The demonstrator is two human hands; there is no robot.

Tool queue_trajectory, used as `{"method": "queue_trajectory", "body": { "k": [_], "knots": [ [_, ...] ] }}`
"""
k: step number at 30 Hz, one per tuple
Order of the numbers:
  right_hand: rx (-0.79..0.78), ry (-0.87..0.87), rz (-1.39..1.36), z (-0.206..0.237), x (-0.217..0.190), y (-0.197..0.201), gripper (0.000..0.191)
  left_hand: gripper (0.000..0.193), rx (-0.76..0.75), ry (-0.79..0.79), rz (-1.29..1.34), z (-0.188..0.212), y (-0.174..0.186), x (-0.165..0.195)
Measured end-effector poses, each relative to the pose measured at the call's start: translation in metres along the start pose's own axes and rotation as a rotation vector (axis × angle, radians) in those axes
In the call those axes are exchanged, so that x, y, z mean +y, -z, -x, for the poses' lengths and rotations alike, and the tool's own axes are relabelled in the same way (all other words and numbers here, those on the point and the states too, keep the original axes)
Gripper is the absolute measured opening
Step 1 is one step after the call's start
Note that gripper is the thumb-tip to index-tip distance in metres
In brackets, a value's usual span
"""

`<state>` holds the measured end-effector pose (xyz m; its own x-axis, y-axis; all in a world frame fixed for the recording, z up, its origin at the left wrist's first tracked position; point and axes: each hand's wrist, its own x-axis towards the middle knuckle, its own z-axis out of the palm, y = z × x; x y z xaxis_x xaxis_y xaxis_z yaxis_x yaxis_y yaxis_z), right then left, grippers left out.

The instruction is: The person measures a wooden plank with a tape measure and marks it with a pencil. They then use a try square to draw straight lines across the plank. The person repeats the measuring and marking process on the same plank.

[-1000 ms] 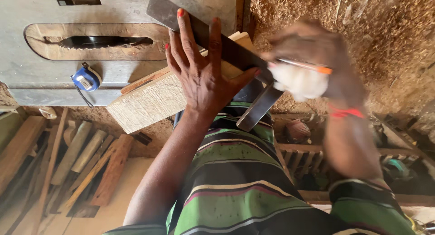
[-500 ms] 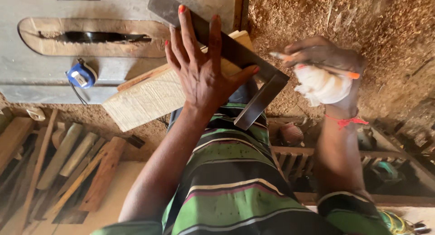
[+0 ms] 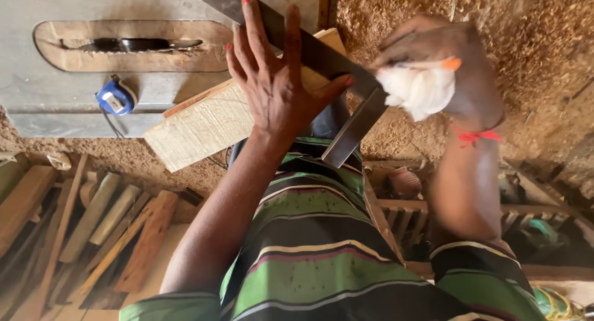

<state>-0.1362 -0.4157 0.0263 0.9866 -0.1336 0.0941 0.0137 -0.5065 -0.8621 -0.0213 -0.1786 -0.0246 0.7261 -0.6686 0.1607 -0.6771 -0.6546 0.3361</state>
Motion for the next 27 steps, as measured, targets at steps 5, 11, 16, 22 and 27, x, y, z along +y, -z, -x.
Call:
{"method": "queue_trajectory", "body": {
  "k": [5,11,16,22,27],
  "knots": [
    [0.061,0.137,-0.21,-0.009,0.029,-0.027,0.027,0.127,-0.023,0.024,0.028,0.0,-0.003,0.001],
    [0.26,-0.014,-0.534,0.038,0.052,-0.047,0.029,0.125,-0.023,0.029,0.028,-0.001,-0.002,0.0],
    [0.619,-0.159,-1.104,0.092,0.037,-0.072,0.04,0.12,0.021,0.012,0.071,-0.001,-0.001,0.005],
    [0.747,-0.076,-1.693,0.103,0.026,-0.154,0.061,0.121,0.027,0.021,-0.04,-0.009,0.017,0.016],
    [0.829,-0.15,-1.396,0.12,-0.01,-0.121,0.057,0.118,-0.456,-0.17,0.448,0.029,0.068,0.065]
  ]
}}
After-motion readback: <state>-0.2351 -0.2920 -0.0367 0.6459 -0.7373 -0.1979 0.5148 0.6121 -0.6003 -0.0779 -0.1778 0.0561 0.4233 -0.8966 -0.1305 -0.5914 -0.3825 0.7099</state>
